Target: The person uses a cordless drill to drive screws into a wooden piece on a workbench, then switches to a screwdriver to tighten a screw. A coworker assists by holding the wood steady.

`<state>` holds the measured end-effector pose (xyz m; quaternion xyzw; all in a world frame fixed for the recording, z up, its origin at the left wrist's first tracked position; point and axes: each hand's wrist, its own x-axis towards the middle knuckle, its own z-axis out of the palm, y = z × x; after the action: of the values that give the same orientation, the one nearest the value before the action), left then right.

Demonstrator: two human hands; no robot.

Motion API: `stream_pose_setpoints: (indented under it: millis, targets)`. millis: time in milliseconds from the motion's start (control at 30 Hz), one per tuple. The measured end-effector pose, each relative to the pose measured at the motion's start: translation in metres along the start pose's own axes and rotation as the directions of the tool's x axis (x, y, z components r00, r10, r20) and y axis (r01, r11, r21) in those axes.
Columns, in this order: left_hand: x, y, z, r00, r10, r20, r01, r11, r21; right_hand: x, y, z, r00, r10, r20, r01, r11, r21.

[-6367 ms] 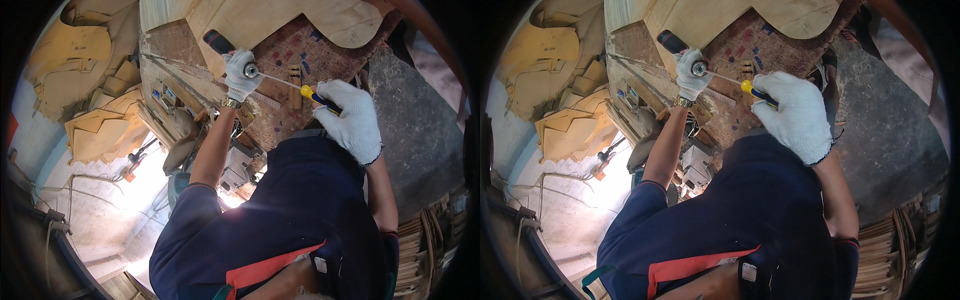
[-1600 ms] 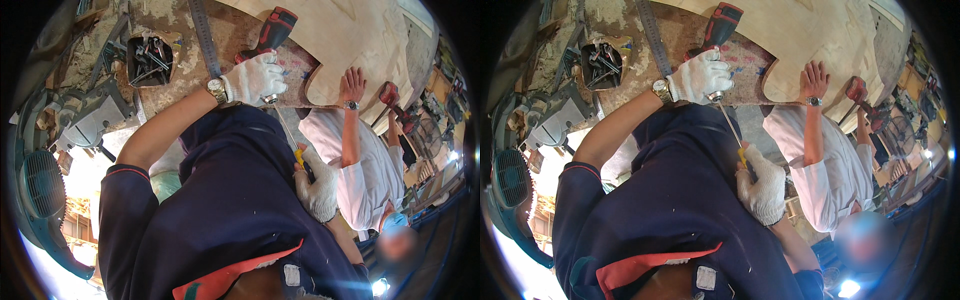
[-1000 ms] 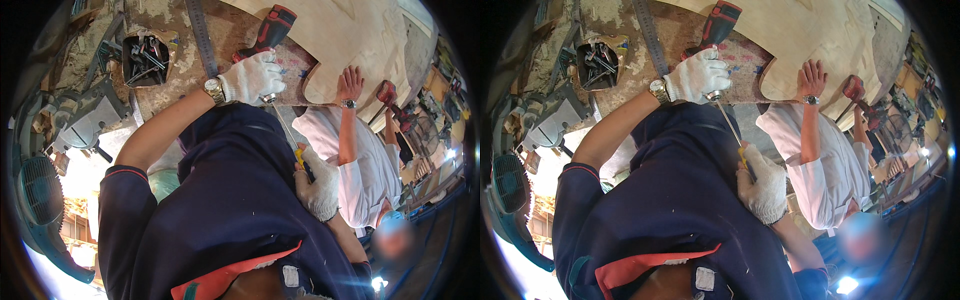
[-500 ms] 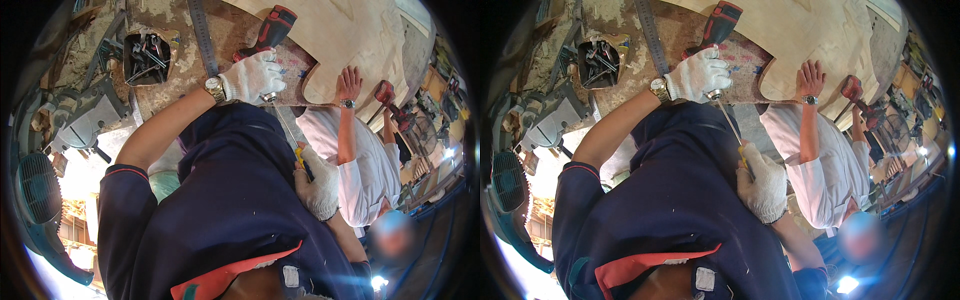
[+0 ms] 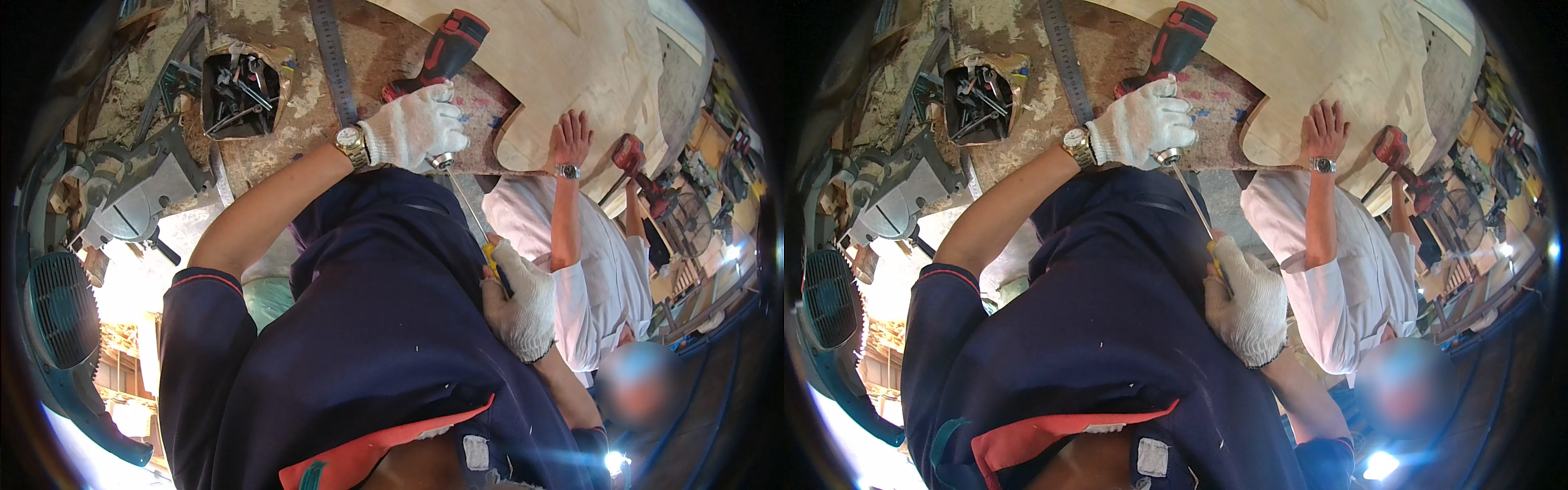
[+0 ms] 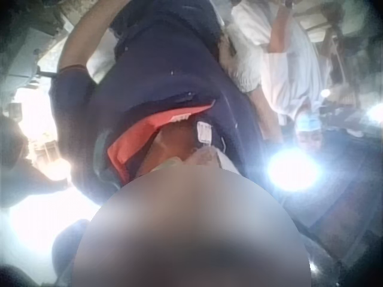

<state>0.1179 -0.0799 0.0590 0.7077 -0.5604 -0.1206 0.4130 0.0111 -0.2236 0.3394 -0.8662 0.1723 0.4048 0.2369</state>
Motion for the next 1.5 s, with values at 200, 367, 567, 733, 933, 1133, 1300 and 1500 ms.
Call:
stream_pose_setpoints:
  millis: [200, 367, 567, 733, 933, 1133, 1300, 1500]
  targets:
    - [0.001, 0.001, -0.002, 1.0, -0.014, 0.013, 0.014, 1.0, -0.012, 0.0, 0.0, 0.0, 1.0, 0.02, 0.017, -0.02, 0.999, -0.028]
    - [0.001, 0.002, -0.005, 0.999, -0.014, 0.051, 0.014, 1.0, -0.012, 0.001, 0.003, 0.003, 0.997, -0.068, -0.038, 0.067, 0.997, -0.026]
    - [0.002, 0.001, -0.004, 0.993, -0.021, 0.12, 0.017, 0.999, 0.03, 0.0, 0.003, 0.002, 0.996, -0.079, -0.036, 0.076, 0.994, -0.073]
    - [0.001, 0.001, -0.003, 1.0, -0.006, 0.028, 0.006, 1.0, 0.004, 0.001, 0.004, 0.002, 0.994, -0.108, -0.026, 0.105, 0.99, -0.094]
    - [0.001, 0.003, -0.004, 0.999, -0.015, 0.037, 0.014, 1.0, 0.012, 0.0, 0.004, 0.001, 0.994, -0.111, 0.007, 0.11, 0.968, -0.224]
    - [0.001, 0.001, -0.001, 1.0, -0.004, 0.0, 0.004, 0.999, -0.039, 0.003, -0.002, -0.001, 0.994, -0.111, -0.007, 0.109, 0.98, -0.168]
    - [0.001, 0.002, -0.006, 0.999, 0.032, -0.032, -0.033, 0.999, -0.021, -0.005, -0.009, -0.005, 0.996, -0.089, -0.027, 0.079, 0.966, -0.247]
    - [-0.003, -0.002, -0.009, 0.973, 0.061, -0.222, -0.07, 0.997, -0.032, -0.032, 0.013, -0.009, 0.984, -0.038, -0.177, 0.039, 0.999, 0.0]
